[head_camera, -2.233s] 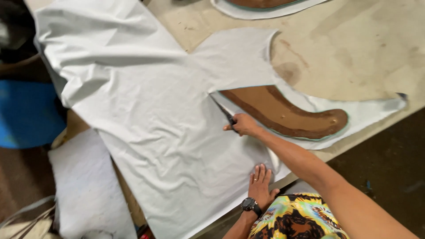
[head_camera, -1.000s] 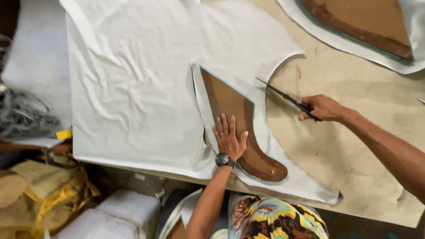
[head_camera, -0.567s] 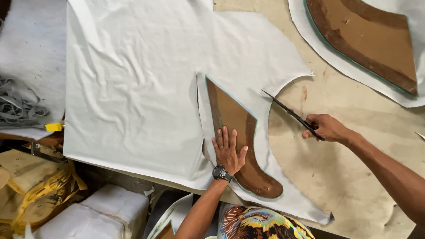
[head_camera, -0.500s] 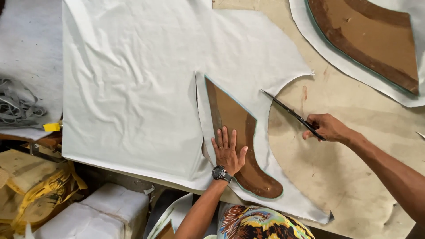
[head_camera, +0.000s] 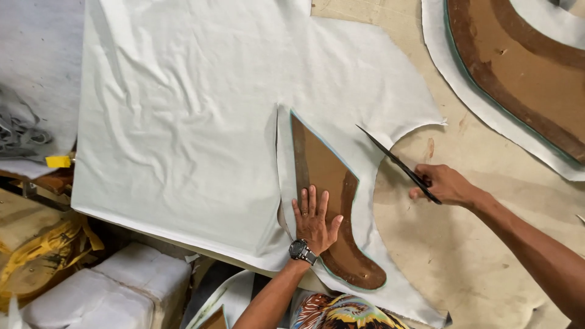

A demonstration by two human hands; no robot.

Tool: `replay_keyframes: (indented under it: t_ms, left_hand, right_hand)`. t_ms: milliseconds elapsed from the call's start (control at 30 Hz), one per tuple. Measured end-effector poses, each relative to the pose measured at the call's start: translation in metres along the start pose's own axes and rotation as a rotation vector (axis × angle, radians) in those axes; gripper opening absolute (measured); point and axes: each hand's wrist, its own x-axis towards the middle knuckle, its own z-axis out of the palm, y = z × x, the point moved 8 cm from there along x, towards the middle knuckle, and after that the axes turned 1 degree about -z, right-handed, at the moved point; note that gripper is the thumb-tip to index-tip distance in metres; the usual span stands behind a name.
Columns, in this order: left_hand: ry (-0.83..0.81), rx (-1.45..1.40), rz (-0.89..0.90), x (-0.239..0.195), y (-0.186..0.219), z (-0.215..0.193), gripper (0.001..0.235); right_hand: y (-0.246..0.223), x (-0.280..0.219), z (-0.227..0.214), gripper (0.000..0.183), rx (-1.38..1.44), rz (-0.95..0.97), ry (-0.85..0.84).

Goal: Cutting white fabric around curved furniture components using large scissors on a cutting table.

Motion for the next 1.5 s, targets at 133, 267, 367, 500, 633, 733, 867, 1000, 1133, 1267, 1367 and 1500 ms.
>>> replay_keyframes:
  t_ms: [133,267,367,500,633,733,867,1000,1133,1267,1367,1500]
  left_hand:
    - [0.023,-0.01,-0.002,0.002,0.0,-0.002,0.081]
    - [0.011,-0.015,-0.008,0.0,-0.001,0.001,0.08]
    - [0.003,-0.02,-0.011,-0.002,0.001,0.0,0.081]
    - [0.008,-0.029,-0.015,-0.002,-0.003,0.006,0.082]
    - [-0.005,-0.031,-0.016,-0.004,-0.001,0.005,0.082]
    - [0.001,-0.041,-0.019,-0.001,-0.003,0.004,0.081]
    - [0.006,-0.042,-0.016,-0.003,-0.004,0.006,0.082]
    - [0.013,-0.045,-0.016,-0.001,-0.003,0.006,0.082]
    - [-0.122,-0.084,-0.063,-0.005,-0.005,0.009,0.079]
    - [-0.108,-0.104,-0.055,-0.003,-0.002,0.006,0.078]
    - [-0.095,-0.111,-0.046,-0.002,-0.001,-0.001,0.077]
    - [-0.096,-0.121,-0.049,-0.001,0.0,0.001,0.076]
  right_hand:
    - [-0.025,0.001,-0.001,0.05,0.013,-0.023,0.031]
    - [-0.025,0.014,-0.002,0.051,0.044,-0.016,0.012]
    - [-0.031,0.02,-0.004,0.051,-0.011,-0.031,0.017]
    - [-0.037,0.021,-0.007,0.049,0.031,-0.01,0.03]
    - [-0.033,0.042,-0.008,0.056,-0.073,-0.073,0.027]
    - [-0.044,0.044,-0.009,0.052,-0.024,-0.079,0.032]
    - [-0.062,0.045,-0.015,0.049,-0.025,-0.082,0.035]
    - [-0.094,0.046,-0.015,0.05,-0.068,-0.123,0.05]
    - [-0.133,0.02,-0.014,0.046,-0.052,0.013,0.007]
    - [-0.153,0.019,-0.015,0.05,-0.182,0.024,0.021]
    - [-0.15,0.026,-0.012,0.047,-0.059,-0.028,0.034]
    - [-0.162,0.034,-0.012,0.048,-0.002,-0.101,0.01]
